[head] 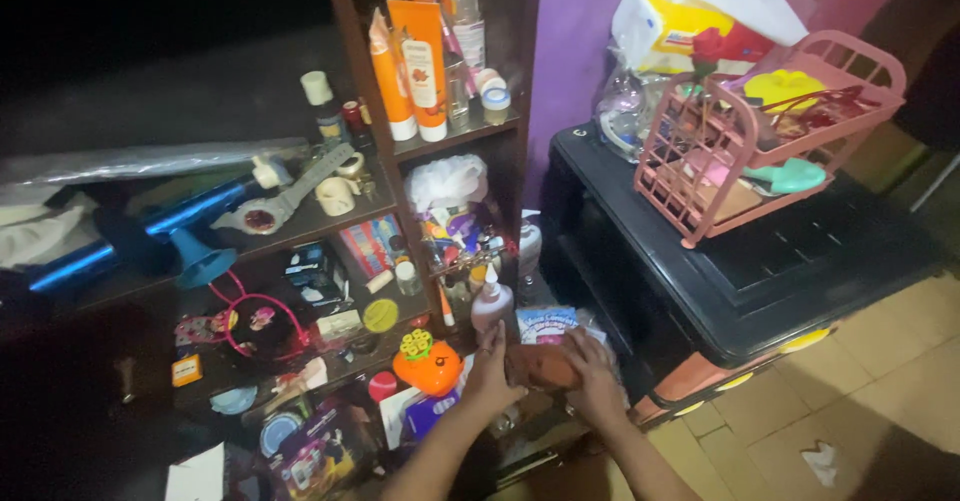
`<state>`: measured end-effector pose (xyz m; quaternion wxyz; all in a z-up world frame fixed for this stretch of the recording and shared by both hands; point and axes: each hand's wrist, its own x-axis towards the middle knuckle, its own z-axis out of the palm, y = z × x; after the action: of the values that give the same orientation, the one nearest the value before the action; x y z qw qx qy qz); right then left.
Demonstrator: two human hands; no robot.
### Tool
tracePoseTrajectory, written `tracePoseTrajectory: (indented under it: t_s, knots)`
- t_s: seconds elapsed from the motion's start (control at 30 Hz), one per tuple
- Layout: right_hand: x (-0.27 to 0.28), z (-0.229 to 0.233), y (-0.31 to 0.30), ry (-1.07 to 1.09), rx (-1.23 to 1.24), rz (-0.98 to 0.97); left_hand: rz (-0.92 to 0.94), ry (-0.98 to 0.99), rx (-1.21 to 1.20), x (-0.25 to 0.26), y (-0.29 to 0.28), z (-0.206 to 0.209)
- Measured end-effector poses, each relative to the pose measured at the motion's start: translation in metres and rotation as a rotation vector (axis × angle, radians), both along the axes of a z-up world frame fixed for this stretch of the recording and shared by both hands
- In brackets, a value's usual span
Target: The person is wiping down items and the shelf surface with a cloth and organizing the objects.
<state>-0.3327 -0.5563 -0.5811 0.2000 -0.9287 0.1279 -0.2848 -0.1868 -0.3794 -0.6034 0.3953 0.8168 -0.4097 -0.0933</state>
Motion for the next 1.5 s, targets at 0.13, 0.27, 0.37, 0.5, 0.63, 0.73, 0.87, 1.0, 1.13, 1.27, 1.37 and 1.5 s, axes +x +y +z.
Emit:
tracePoseTrajectory:
  t_s: [0.13,0.27,0.37,0.5,0.63,0.73,0.87,1.0,1.13,1.27,1.37,1.5]
  knots:
    - [-0.012,0.008,-0.013,-0.037,0.119,0.177,-0.048,-0.102,-0.068,-0.001,-0.015,0.003]
    - [-0.019,0.023,-0.009,-0.1,0.171,0.179,-0.108,-0.161,-0.226,-0.006,-0.023,0.015]
    - [-0.024,0.028,-0.012,-0.083,0.23,0.172,-0.113,-0.067,-0.126,-0.013,-0.024,0.051]
    - [-0.019,0.017,-0.019,-0.007,0.253,0.169,-0.07,0.009,-0.066,-0.019,-0.031,0.049]
    - [-0.013,0.033,-0.002,0.178,0.093,0.257,0.007,0.057,-0.045,-0.028,-0.028,0.05]
    - [-0.011,0.063,0.013,0.117,-0.019,0.271,0.025,0.06,-0.074,-0.041,-0.015,0.057]
    - [0.005,0.104,0.017,0.038,-0.056,0.221,0.06,0.047,-0.136,-0.045,-0.007,0.078]
    - [0.018,0.133,0.023,-0.016,-0.108,0.181,0.094,0.036,-0.182,-0.055,0.009,0.1]
    - [0.041,0.148,0.031,0.056,-0.071,-0.136,0.132,0.005,-0.258,-0.06,0.019,0.124]
    - [0.042,0.186,0.055,0.199,-0.352,-0.087,0.176,0.039,-0.313,-0.069,0.037,0.165]
    - [0.025,0.211,0.082,0.208,-0.437,0.192,0.279,0.156,-0.022,-0.06,0.05,0.175]
    - [0.012,0.212,0.082,0.031,-0.434,0.261,0.249,-0.009,-0.233,-0.052,0.068,0.165]
